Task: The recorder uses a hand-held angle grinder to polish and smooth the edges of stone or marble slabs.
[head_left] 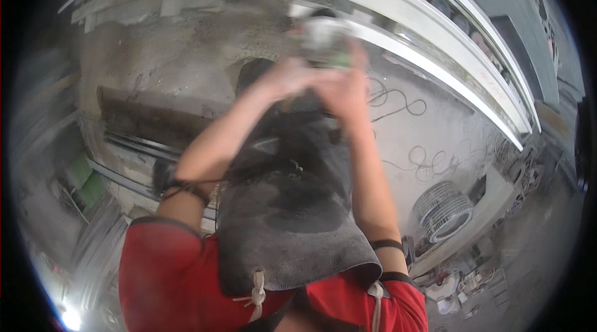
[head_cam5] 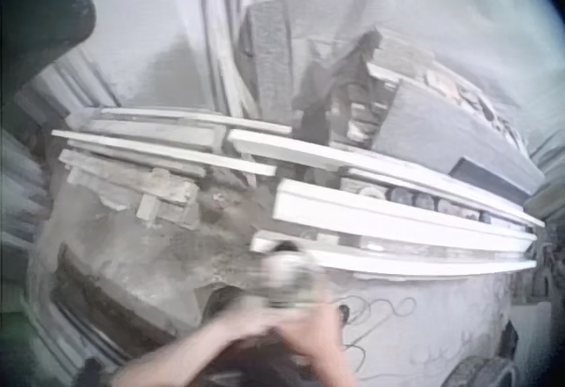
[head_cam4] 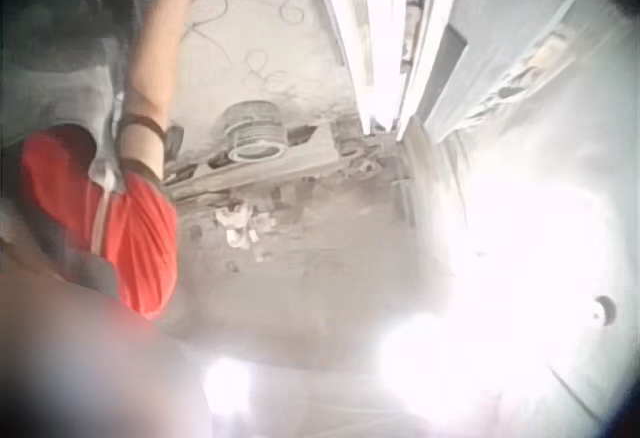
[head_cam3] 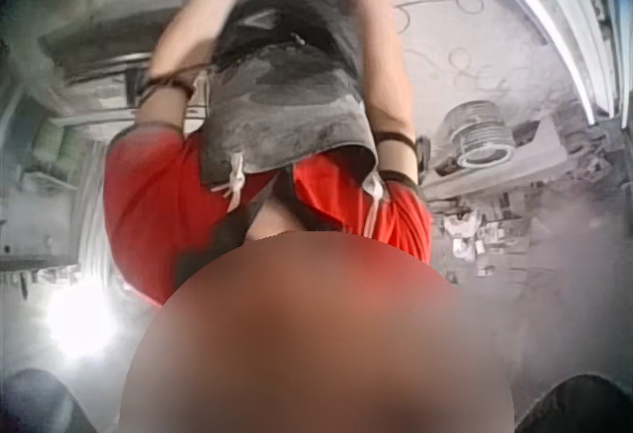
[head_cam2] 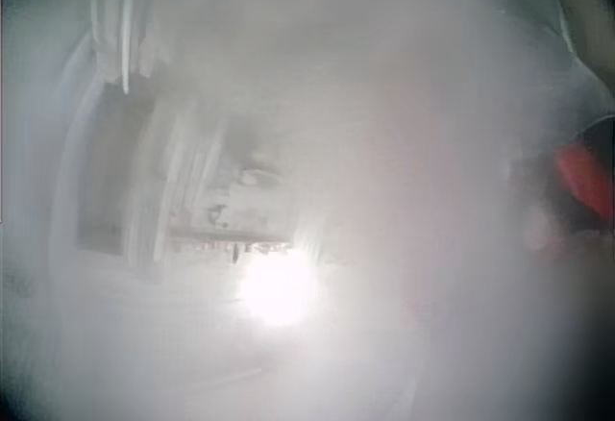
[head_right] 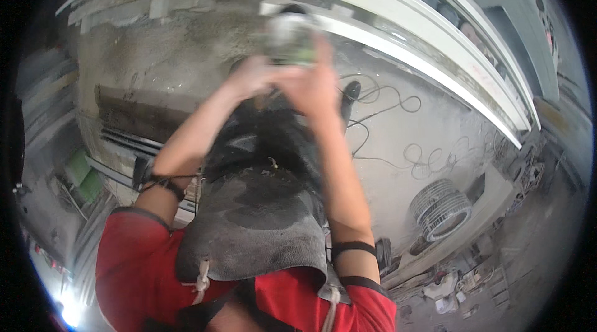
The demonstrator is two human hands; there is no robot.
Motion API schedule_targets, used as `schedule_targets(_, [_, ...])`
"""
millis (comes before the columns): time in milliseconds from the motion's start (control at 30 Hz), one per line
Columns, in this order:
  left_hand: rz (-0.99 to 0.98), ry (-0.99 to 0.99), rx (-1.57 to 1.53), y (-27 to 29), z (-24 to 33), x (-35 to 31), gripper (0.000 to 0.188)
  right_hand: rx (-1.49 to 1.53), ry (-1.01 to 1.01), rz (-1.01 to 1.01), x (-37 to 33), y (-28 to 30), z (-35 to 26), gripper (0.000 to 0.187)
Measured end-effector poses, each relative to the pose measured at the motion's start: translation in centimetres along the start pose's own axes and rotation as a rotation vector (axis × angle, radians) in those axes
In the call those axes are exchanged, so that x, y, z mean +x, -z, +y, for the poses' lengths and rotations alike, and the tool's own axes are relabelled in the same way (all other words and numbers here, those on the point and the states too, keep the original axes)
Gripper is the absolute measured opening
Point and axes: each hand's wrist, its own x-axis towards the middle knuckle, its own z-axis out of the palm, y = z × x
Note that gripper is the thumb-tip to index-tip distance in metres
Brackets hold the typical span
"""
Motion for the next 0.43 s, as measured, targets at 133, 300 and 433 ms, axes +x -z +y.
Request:
schedule_targets(133, [0.207,0.053,-0.303,2.0,-2.6,-1.8,0.051,-0.070,-0.197,-0.312,2.5,-1.1,-1.7,0.099])
schedule_targets(300, [0.015,-0.238,0.057,-15.0,-2.0,9.9,0.052,0.062,-0.167,0.008,-2.6,13.2,10.3,0.098])
schedule_targets(433, [0.104,-0.152,0.276,-28.6,-3.3,17.5,0.095,0.272,-0.332,0.130,-5.1,21.2,17.1,0.081])
